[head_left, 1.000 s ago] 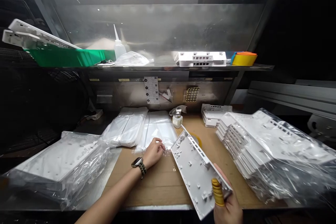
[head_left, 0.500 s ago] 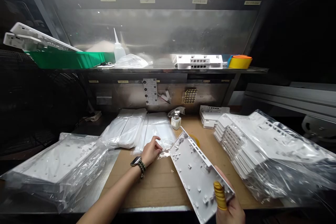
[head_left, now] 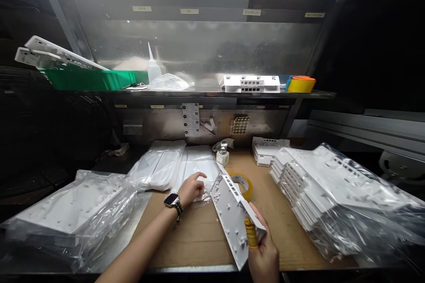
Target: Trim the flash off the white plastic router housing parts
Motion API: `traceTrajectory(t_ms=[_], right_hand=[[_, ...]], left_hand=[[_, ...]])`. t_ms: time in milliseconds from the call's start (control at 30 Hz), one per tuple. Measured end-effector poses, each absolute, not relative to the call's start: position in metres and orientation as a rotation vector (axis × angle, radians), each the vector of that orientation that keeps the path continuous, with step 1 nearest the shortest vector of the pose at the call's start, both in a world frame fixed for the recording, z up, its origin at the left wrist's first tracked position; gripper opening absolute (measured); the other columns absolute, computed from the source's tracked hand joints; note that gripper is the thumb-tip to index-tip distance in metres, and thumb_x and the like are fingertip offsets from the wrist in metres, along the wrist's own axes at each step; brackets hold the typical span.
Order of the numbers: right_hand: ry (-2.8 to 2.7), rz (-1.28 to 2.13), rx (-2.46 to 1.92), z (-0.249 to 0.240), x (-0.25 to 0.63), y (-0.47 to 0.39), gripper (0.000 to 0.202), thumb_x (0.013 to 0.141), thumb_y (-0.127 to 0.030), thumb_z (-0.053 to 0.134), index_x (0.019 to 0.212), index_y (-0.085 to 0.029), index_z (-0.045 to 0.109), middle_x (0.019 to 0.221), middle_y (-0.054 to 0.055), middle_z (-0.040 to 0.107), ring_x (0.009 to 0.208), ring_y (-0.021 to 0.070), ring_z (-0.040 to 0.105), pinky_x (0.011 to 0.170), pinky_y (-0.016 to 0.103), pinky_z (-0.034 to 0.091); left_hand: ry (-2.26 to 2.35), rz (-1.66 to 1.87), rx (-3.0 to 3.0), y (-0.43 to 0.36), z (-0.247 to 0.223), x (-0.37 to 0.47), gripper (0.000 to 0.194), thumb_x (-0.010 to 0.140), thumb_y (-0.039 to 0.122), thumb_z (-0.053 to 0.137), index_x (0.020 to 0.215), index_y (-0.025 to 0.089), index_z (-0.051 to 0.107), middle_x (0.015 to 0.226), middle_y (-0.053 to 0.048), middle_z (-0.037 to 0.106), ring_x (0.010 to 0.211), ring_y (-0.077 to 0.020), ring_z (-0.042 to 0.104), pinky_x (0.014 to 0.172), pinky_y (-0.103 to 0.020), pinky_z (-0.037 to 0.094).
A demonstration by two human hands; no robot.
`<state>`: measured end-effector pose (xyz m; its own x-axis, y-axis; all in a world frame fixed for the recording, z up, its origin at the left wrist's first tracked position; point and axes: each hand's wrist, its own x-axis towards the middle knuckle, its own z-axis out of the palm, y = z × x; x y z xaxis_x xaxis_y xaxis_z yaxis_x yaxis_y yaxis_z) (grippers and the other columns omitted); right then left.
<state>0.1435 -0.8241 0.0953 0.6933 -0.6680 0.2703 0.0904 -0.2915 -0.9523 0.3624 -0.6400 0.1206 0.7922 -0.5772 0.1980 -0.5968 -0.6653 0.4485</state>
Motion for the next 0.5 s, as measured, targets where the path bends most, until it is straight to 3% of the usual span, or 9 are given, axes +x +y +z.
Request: traceTrajectory(t_ms=[33,133,233,333,500], right_hand=[[0.485,-0.803,-1.713,0.095,0.144,-0.826,0.060,0.090,-0.063,0.059,0.131,-0.019,0.069,0.114,0.013,0.077,0.108,0.0284,0.073,0.088,0.030,0.058],[0.488,-0.780,-1.708,0.096,0.144,-0.825,0.064,0.089,-0.065,0.058,0.131,-0.018,0.068,0.116,0.013,0.077,0.106,0.0291,0.074,0.084,0.031,0.059],[0.540,-0.840,-1.676,0.097,0.142,-0.819,0.068,0.091,-0.067,0.055,0.135,-0.016,0.064,0.122,0.015,0.074,0.110,0.0316,0.072,0.088,0.035,0.058],[0.600,-1.051,-1.634,0.096,0.136,-0.809,0.066,0.092,-0.065,0.054,0.133,-0.013,0.063,0.128,0.019,0.070,0.114,0.0359,0.069,0.092,0.042,0.056],[0.508,-1.344,-1.659,0.094,0.134,-0.793,0.045,0.097,-0.051,0.055,0.121,-0.014,0.064,0.116,0.021,0.074,0.107,0.0366,0.071,0.090,0.047,0.056]], left_hand=[[-0.862,0.104,2.519,-0.638,0.128,0.366,0.008,0.093,0.019,0.062,0.099,0.018,0.068,0.132,-0.009,0.062,0.108,-0.0226,0.061,0.088,-0.041,0.056],[-0.745,0.281,2.630,-0.635,0.152,0.377,0.046,0.091,0.003,0.044,0.128,0.024,0.062,0.156,-0.012,0.044,0.118,-0.0292,0.058,0.083,-0.043,0.056],[-0.711,0.360,2.685,-0.639,0.173,0.385,0.079,0.081,-0.005,0.034,0.151,0.030,0.041,0.169,-0.012,0.022,0.102,-0.0278,0.066,0.074,-0.042,0.055],[-0.891,0.270,2.686,-0.646,0.180,0.388,0.083,0.073,-0.006,0.038,0.144,0.035,0.052,0.169,-0.004,0.026,0.084,-0.0220,0.070,0.066,-0.036,0.052],[-1.120,0.126,2.614,-0.661,0.170,0.385,0.081,0.066,-0.005,0.044,0.135,0.034,0.062,0.165,0.005,0.035,0.089,-0.0230,0.073,0.061,-0.032,0.049]])
